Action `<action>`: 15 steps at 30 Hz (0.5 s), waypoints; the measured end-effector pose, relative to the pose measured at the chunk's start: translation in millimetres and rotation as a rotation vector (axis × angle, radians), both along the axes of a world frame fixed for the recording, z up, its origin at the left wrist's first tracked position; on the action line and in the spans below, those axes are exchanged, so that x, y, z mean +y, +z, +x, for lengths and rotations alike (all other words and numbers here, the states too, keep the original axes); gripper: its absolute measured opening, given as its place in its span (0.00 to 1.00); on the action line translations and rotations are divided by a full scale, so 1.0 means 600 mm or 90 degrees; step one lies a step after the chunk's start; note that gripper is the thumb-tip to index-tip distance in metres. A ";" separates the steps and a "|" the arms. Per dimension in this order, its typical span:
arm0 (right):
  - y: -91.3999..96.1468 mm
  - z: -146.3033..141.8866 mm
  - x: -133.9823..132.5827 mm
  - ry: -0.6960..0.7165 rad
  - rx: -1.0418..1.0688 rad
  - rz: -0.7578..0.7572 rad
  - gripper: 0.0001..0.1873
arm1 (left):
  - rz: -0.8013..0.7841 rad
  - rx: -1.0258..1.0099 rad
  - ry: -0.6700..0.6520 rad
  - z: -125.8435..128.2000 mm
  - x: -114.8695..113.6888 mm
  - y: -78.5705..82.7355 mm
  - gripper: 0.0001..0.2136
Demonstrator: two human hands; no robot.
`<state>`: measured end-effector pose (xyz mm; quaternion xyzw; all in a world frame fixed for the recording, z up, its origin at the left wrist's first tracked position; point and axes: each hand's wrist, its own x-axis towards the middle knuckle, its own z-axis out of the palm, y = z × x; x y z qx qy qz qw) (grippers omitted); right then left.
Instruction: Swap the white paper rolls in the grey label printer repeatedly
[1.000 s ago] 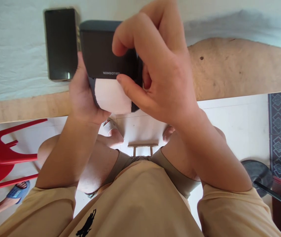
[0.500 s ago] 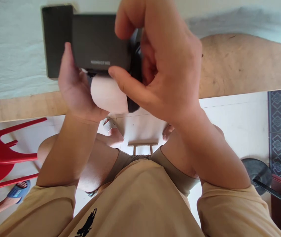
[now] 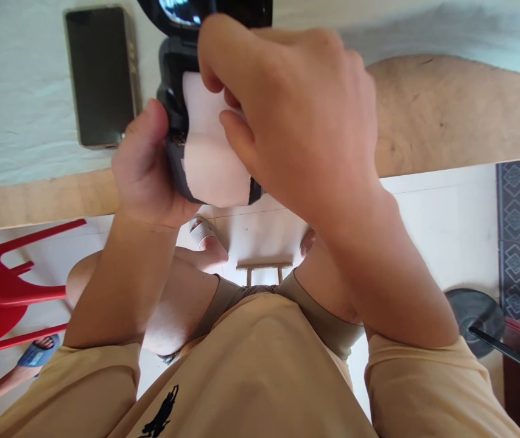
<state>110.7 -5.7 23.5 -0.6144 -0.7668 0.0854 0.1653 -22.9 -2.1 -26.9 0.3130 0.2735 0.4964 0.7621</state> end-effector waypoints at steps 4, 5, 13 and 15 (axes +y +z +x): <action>0.012 -0.006 0.006 -0.015 -0.157 -0.033 0.20 | 0.001 0.023 0.016 0.001 -0.001 0.000 0.12; 0.013 -0.007 0.007 -0.024 -0.183 -0.042 0.20 | -0.002 0.027 0.011 0.001 -0.001 -0.001 0.11; 0.002 -0.005 0.014 -0.049 -0.240 -0.144 0.21 | 0.006 0.078 0.003 -0.004 -0.003 -0.007 0.12; -0.003 -0.004 0.014 -0.048 -0.237 -0.151 0.21 | 0.007 0.088 0.000 -0.004 -0.004 -0.007 0.12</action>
